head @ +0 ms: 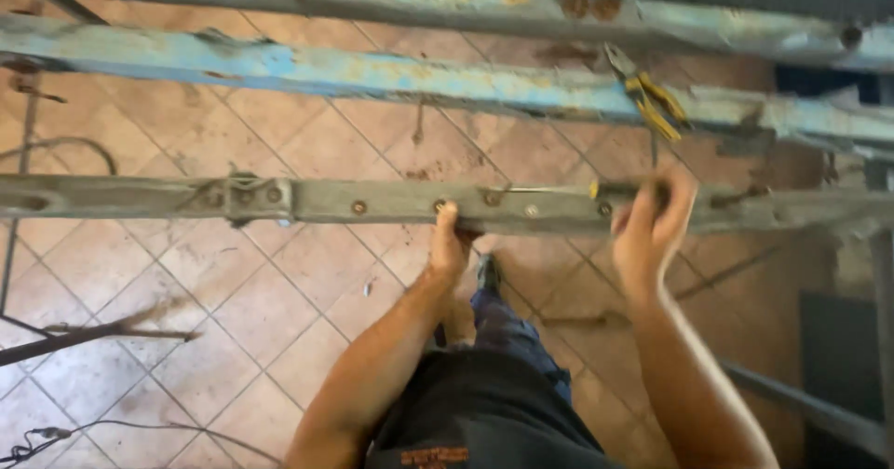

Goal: Using a screwdriver and pliers to disassemble or repair components on a metal frame structure.

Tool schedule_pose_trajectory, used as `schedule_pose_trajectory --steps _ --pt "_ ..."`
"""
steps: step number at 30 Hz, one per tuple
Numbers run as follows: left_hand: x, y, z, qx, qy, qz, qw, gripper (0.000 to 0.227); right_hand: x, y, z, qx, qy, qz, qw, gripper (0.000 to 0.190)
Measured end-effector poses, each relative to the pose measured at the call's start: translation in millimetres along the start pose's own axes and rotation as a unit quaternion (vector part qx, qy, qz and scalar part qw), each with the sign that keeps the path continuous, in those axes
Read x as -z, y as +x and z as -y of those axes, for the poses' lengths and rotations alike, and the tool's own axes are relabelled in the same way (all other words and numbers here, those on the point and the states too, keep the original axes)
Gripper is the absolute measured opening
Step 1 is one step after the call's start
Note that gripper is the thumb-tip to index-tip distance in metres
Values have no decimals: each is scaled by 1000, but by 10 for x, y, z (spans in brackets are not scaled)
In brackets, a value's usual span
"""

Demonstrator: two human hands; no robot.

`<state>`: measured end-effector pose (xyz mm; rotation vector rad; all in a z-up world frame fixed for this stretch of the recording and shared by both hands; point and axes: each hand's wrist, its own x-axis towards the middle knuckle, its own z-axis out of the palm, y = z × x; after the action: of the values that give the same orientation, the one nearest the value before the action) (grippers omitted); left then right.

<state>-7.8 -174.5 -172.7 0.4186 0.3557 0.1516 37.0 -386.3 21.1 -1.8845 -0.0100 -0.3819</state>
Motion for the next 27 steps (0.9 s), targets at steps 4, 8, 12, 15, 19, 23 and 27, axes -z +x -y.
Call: schedule_pose_trajectory --steps 4,8,12,15,19,23,27 --pt "-129 -26 1 16 7 -22 1000 51 -958 1136 782 -111 -17 87 990 32" --pt "2 81 179 -101 74 -90 988 42 -2001 1032 1194 90 -216 289 928 46" --pt "885 370 757 -129 239 -138 953 45 -1775 -255 1617 420 -462 375 686 44" --pt "924 399 619 -113 229 -150 955 45 -1351 -763 1231 524 -346 423 653 12" --pt "706 340 600 -56 195 -168 965 46 -418 -911 943 459 -153 368 794 57" --pt "-201 -108 -25 83 27 -121 989 40 346 -1014 34 309 -313 156 884 23" --pt "-469 -206 -289 54 63 -32 996 54 -24 -149 308 -14 37 -30 999 12"
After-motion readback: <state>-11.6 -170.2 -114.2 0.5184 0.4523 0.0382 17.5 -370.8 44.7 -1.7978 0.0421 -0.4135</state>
